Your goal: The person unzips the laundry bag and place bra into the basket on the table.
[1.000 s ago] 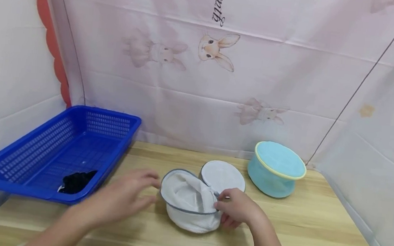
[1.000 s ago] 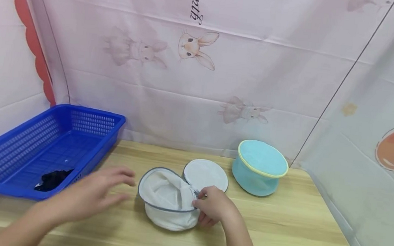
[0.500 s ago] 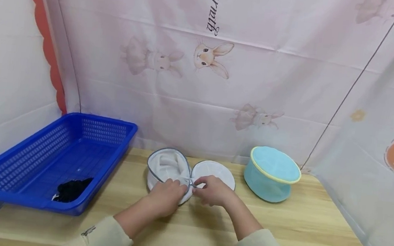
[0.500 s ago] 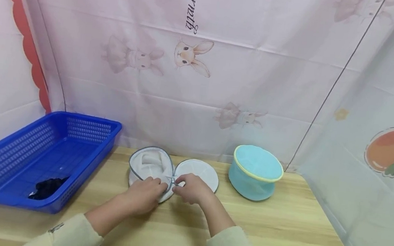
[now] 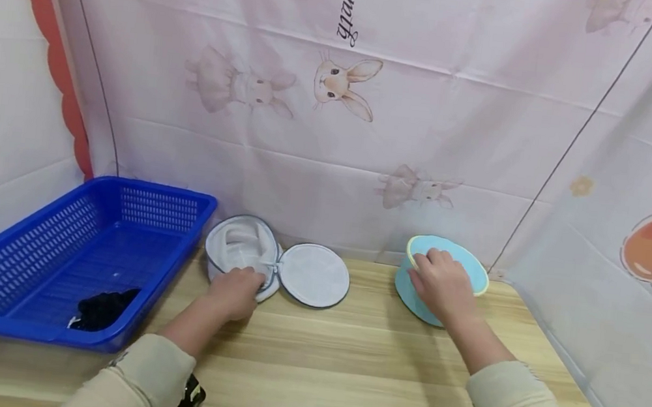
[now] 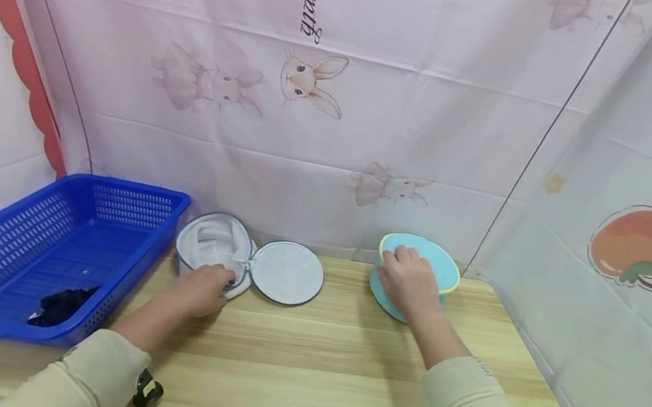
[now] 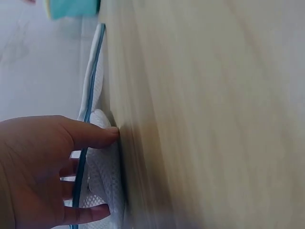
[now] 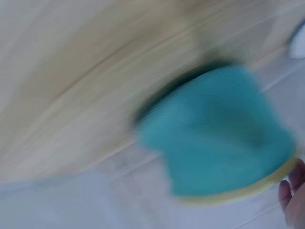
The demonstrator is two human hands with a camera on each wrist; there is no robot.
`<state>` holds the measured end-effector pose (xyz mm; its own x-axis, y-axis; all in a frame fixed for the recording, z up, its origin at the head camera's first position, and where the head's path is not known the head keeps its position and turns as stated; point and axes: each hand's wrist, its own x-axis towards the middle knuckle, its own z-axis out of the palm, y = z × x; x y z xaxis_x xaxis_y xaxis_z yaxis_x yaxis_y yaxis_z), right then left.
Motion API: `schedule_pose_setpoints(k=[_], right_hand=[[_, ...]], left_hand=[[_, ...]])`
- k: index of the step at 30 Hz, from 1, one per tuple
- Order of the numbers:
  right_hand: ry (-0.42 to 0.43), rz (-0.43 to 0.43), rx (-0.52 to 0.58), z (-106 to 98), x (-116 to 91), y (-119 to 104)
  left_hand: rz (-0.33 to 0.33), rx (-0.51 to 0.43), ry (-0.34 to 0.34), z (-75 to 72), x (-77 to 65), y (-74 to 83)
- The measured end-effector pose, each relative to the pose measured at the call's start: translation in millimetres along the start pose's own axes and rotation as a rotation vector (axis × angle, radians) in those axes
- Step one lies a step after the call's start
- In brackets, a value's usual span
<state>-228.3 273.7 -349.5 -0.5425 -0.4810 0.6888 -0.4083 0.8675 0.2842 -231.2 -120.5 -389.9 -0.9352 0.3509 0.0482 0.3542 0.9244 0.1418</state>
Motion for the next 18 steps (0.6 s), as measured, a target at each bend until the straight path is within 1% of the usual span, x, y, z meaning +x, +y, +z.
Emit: schedule_pose_setpoints(k=[2,4,8,10,13,15,18], right_hand=[[0.027,-0.06,-0.049,1,-11,17],[0.039,-0.117,-0.063,2,-20,28],[0.058,-0.212,-0.027,4,-30,34],[0.068,-0.243,0.007,4,-31,32],[0.067,-0.279,0.054,1,-30,22],[0.071,-0.301,0.08,-3,-28,11],[0.085,-0.327,0.108,-12,-23,-8]], left_hand=[[-0.011,-0.015,-0.001,-2.9,-1.1,-5.5],[-0.021,-0.028,-0.008,-5.5,-2.7,-8.6],[-0.023,-0.043,-0.019,-9.8,-6.3,-8.5],[-0.022,-0.034,-0.015,-11.4,-8.1,-6.8],[-0.029,-0.002,0.004,-14.5,-11.4,-2.4],[-0.032,0.019,0.026,-18.3,-14.8,2.6],[-0.012,0.038,0.07,-26.4,-20.7,13.3]])
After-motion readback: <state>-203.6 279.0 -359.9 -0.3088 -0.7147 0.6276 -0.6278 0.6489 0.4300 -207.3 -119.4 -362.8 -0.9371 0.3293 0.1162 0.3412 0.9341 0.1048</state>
